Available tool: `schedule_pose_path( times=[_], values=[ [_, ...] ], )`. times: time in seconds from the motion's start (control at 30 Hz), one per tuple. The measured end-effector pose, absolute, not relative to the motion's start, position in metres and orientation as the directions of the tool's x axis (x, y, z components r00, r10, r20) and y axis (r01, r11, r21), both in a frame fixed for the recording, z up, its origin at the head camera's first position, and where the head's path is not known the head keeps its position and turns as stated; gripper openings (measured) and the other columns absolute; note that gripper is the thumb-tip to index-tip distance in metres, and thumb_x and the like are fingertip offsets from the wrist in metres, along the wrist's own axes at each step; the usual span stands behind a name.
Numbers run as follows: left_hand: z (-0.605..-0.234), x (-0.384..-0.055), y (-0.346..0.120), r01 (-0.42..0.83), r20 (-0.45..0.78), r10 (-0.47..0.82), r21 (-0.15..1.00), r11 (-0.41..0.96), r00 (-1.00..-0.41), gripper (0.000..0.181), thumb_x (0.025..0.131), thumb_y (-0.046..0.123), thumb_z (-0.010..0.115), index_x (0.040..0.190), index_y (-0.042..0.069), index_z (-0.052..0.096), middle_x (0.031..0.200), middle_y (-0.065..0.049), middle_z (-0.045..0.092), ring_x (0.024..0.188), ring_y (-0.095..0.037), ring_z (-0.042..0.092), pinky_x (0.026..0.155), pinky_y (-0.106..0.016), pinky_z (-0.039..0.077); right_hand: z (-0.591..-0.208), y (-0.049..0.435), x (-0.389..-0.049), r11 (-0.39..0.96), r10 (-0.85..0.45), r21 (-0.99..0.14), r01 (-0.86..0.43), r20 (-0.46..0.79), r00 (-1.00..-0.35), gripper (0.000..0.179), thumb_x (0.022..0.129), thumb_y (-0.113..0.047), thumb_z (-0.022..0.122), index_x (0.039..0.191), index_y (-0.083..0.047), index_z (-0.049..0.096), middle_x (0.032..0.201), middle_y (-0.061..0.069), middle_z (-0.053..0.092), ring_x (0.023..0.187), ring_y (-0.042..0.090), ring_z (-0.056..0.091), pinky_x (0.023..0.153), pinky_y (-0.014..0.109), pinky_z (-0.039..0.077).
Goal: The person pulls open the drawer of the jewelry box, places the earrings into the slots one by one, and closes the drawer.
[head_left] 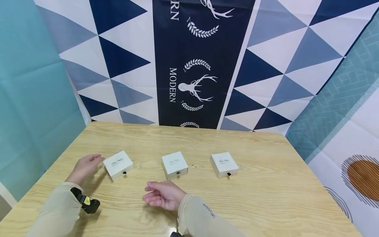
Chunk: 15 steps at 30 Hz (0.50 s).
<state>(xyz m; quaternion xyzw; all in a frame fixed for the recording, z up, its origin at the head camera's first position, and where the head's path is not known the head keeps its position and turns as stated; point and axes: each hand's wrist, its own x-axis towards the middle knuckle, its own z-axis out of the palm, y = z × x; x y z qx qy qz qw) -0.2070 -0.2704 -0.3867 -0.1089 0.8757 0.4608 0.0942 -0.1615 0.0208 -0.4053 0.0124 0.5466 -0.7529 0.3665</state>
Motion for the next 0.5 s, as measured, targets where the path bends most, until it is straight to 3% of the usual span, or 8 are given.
schedule_pose_path(
  times=[0.5],
  values=[
    [-0.387, -0.213, -0.274, -0.287, -0.268, -0.116, 0.786, 0.548, -0.956, 0.065, 0.100, 0.036, 0.036, 0.144, -0.011, 0.024, 0.147, -0.035, 0.021, 0.130, -0.051, 0.028, 0.104, -0.058, 0.028, -0.415, -0.012, -0.174, -0.114, -0.495, -0.805, 0.582, -0.462, -0.736, 0.030, 0.098, -0.018, 0.054, 0.109, 0.010, 0.058, 0.062, 0.004, 0.063, 0.051, 0.006, 0.061, 0.054, 0.013, 0.049]
  ],
)
